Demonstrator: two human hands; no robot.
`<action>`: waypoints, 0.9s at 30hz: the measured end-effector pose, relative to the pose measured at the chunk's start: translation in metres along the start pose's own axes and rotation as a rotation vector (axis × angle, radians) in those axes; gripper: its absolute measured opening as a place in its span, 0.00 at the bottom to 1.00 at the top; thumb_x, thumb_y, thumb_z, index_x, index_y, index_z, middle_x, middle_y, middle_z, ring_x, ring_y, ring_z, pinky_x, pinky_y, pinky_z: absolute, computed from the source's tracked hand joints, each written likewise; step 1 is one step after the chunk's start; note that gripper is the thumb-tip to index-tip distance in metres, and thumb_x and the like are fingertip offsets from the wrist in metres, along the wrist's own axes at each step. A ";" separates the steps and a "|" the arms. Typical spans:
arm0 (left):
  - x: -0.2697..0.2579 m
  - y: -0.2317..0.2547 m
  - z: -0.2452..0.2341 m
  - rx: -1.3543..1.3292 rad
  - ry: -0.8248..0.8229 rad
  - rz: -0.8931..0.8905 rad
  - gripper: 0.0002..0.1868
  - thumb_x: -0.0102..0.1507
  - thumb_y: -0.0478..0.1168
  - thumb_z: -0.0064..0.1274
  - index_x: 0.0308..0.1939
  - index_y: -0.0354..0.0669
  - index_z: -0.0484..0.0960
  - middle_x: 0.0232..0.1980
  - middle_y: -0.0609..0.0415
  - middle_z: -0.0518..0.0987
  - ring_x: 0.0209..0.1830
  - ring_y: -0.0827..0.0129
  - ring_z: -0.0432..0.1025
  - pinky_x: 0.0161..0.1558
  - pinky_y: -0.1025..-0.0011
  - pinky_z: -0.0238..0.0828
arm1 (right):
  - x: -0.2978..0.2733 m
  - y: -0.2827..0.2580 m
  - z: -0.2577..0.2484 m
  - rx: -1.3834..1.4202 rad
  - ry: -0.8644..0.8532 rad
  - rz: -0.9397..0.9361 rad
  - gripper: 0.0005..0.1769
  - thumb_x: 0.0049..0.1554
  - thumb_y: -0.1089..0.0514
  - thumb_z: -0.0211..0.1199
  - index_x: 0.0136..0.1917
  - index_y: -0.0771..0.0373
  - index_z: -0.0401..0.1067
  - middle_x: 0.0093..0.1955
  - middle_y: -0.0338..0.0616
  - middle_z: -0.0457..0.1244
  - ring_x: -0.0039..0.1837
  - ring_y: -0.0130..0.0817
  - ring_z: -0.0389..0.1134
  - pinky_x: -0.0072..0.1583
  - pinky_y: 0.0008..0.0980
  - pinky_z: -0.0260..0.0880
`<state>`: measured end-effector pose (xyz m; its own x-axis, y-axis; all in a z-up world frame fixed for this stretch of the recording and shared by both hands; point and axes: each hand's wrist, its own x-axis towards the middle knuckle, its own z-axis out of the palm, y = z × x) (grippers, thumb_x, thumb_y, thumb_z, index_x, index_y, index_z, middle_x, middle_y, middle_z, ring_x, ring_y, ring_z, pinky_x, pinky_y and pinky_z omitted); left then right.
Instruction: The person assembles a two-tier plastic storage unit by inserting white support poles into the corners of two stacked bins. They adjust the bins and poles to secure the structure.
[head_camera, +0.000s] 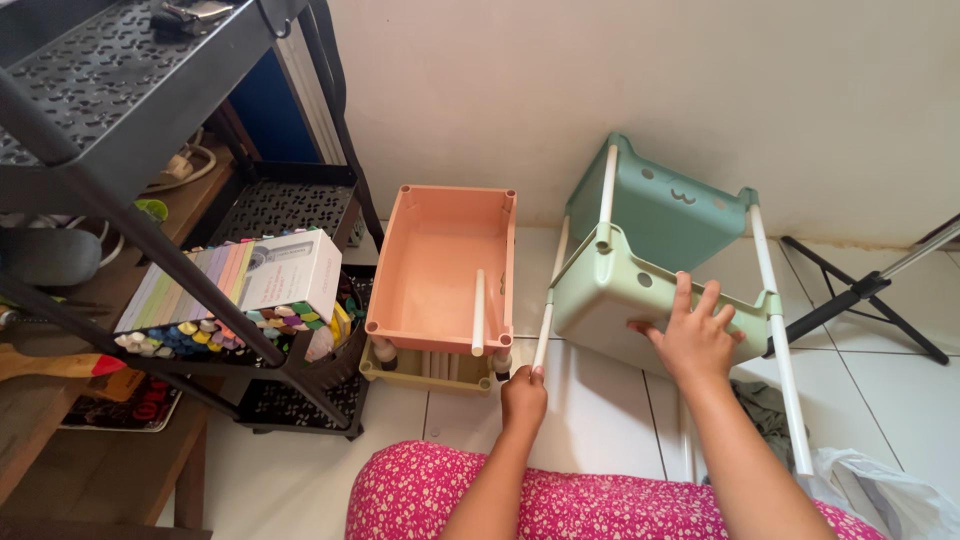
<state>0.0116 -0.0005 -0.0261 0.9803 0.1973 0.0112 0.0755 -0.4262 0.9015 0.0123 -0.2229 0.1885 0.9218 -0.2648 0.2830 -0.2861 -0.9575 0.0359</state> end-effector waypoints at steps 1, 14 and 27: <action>0.001 -0.004 0.001 -0.072 0.021 0.018 0.17 0.71 0.49 0.49 0.44 0.38 0.84 0.34 0.42 0.83 0.30 0.49 0.76 0.32 0.60 0.71 | 0.000 0.001 0.000 0.006 0.004 0.000 0.65 0.43 0.23 0.68 0.82 0.49 0.45 0.77 0.58 0.44 0.63 0.62 0.57 0.54 0.71 0.65; -0.015 0.056 -0.042 -0.236 -0.244 -0.288 0.23 0.67 0.53 0.51 0.54 0.38 0.76 0.29 0.49 0.75 0.22 0.63 0.67 0.22 0.67 0.64 | -0.001 0.013 -0.016 0.086 -0.004 0.042 0.65 0.43 0.19 0.64 0.81 0.49 0.44 0.76 0.59 0.45 0.65 0.64 0.57 0.54 0.66 0.66; -0.024 0.049 -0.024 0.370 -0.111 -0.052 0.14 0.72 0.46 0.42 0.48 0.37 0.73 0.44 0.39 0.79 0.43 0.43 0.78 0.44 0.52 0.75 | -0.003 0.006 -0.005 0.070 -0.002 0.019 0.64 0.43 0.24 0.69 0.82 0.48 0.43 0.78 0.59 0.43 0.65 0.65 0.57 0.55 0.72 0.64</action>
<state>-0.0123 -0.0053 0.0282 0.9856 0.1394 -0.0953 0.1667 -0.7117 0.6824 0.0065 -0.2272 0.1925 0.9168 -0.2834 0.2812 -0.2849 -0.9579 -0.0364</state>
